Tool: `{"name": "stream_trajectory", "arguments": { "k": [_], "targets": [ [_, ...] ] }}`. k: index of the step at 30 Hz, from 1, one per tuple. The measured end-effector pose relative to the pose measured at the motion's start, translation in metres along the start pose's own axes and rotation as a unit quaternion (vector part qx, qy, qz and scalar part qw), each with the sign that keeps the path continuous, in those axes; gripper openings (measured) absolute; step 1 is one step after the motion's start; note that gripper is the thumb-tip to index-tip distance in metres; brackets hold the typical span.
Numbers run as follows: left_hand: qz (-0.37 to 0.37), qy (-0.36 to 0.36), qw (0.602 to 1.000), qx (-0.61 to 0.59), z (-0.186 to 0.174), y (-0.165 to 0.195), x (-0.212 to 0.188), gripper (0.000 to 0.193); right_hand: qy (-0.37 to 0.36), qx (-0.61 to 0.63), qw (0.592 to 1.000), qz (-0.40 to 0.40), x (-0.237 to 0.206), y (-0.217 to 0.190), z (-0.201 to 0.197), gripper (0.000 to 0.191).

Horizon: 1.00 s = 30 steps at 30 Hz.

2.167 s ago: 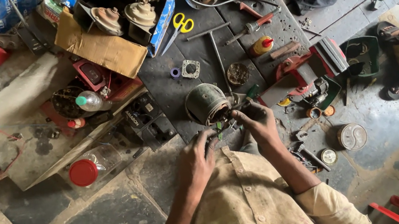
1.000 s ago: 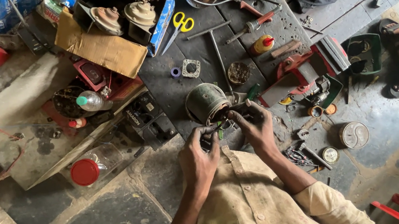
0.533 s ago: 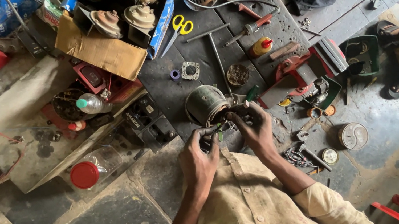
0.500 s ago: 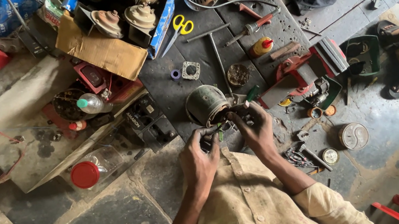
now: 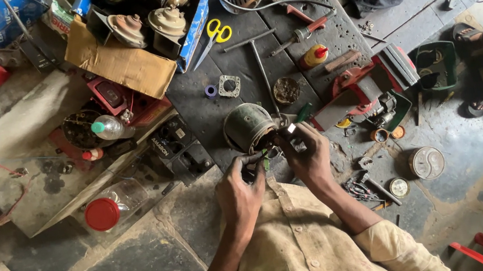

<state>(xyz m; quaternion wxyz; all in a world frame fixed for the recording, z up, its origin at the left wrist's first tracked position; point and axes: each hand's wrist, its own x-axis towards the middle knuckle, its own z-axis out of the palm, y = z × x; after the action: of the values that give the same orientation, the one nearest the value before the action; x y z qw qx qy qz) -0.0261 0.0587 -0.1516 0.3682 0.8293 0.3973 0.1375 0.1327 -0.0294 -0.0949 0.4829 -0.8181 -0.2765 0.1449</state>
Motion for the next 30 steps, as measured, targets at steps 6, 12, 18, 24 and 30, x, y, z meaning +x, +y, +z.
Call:
{"name": "stream_trajectory", "arguments": {
  "k": [6, 12, 18, 24, 30],
  "targets": [
    [0.186, 0.134, 0.973, -0.02, 0.004, -0.005, 0.003, 0.057, -0.009, -0.04, 0.999, -0.007, 0.004, -0.011, -0.002, 0.014],
    [0.032, 0.036, 0.999, -0.012, 0.002, -0.003, 0.001, 0.062, -0.006, -0.134, 0.989, -0.068, 0.005, -0.019, -0.004, 0.014],
    [0.041, 0.038, 0.998, 0.004, -0.004, 0.003, 0.005, 0.061, -0.008, -0.157, 0.982, -0.102, 0.006, -0.027, -0.006, 0.014],
    [0.057, 0.048, 0.997, 0.029, 0.002, -0.005, 0.002, 0.058, -0.009, -0.068, 0.997, -0.043, 0.009, -0.029, -0.005, 0.022],
    [0.081, 0.069, 0.994, 0.002, 0.004, -0.006, 0.002, 0.059, -0.002, -0.03, 0.998, -0.059, 0.006, -0.019, 0.0, 0.035]
  ]
}}
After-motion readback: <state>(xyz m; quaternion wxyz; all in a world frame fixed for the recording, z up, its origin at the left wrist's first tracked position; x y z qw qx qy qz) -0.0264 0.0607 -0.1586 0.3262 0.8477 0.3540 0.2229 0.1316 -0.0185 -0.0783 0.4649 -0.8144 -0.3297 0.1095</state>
